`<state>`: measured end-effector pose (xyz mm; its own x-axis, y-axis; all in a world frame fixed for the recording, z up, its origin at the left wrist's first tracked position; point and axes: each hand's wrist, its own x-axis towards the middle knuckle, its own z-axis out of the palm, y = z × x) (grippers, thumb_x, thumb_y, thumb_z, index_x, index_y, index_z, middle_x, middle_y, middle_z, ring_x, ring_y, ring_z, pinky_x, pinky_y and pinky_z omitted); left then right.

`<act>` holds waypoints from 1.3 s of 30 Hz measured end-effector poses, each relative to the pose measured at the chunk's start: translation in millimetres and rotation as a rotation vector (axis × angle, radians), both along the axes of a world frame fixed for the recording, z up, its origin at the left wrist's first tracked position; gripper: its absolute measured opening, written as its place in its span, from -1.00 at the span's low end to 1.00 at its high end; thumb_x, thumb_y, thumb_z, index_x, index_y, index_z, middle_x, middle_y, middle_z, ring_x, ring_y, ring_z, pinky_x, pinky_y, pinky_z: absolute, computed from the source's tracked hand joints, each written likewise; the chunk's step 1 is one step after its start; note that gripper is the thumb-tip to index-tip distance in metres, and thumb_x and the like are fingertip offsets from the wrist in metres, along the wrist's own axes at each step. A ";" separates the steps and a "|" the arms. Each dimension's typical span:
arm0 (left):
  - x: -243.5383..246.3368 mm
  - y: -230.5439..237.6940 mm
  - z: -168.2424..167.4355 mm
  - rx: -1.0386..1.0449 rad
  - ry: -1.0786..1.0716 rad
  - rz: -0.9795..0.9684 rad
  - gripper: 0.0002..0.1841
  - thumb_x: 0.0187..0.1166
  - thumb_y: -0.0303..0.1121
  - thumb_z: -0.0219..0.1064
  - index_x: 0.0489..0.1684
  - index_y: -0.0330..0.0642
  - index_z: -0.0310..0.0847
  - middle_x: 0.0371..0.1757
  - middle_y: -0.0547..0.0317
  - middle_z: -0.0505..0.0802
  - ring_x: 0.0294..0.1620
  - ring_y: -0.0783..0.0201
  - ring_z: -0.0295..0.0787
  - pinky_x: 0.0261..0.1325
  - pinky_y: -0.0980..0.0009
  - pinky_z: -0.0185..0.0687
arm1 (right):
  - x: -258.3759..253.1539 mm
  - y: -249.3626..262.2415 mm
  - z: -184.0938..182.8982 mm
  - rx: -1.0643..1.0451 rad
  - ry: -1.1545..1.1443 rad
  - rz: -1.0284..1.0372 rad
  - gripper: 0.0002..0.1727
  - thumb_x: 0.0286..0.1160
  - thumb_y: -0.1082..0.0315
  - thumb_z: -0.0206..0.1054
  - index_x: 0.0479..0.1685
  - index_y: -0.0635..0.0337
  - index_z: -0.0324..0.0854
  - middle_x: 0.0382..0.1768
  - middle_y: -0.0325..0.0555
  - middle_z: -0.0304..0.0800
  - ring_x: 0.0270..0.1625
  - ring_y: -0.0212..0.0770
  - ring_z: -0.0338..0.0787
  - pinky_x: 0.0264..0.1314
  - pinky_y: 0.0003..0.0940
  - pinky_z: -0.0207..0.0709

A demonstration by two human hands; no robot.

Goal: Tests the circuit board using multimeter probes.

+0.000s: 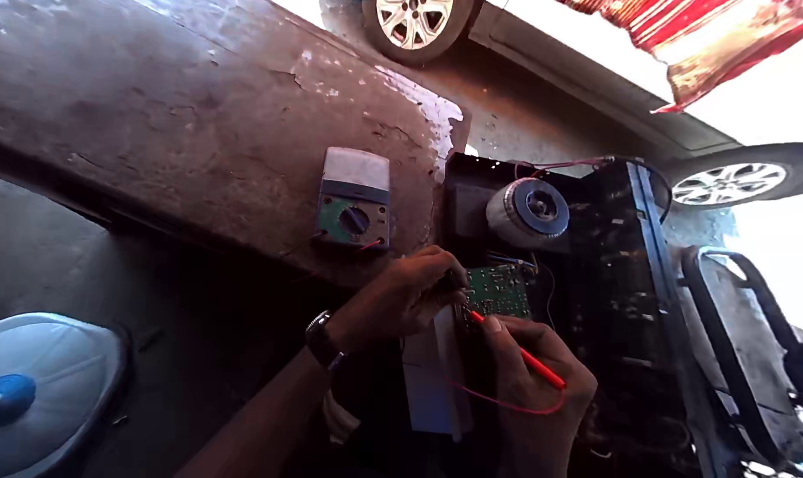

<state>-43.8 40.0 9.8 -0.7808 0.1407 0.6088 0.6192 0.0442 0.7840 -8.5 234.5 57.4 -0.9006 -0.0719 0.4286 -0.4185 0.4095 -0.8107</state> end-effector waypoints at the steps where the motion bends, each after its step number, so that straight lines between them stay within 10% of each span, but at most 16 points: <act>1: 0.6 -0.5 0.6 -0.005 -0.011 0.000 -0.90 0.60 -0.51 0.39 -0.08 -0.37 0.72 -0.03 0.04 0.82 0.05 0.28 0.79 0.17 0.36 0.78 | 0.0 -0.1 0.1 -0.009 -0.004 0.005 -0.94 0.43 0.46 0.42 -0.32 0.25 0.78 -0.30 -0.22 0.89 -0.27 -0.44 0.85 -0.20 -0.62 0.75; 39: -0.5 0.2 1.6 0.012 0.029 -0.051 -0.87 0.64 -0.50 0.35 -0.06 -0.41 0.70 0.00 -0.05 0.81 0.15 0.20 0.76 0.30 0.34 0.69 | 1.0 0.2 1.4 0.019 -0.007 0.009 -0.96 0.43 0.48 0.42 -0.31 0.25 0.76 -0.29 -0.28 0.88 -0.26 -0.51 0.84 -0.18 -0.66 0.74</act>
<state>-44.3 40.1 11.4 -0.7549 0.1726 0.6327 0.6427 0.0024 0.7661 -7.5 234.7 58.8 -0.9031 -0.0877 0.4203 -0.4160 0.4212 -0.8059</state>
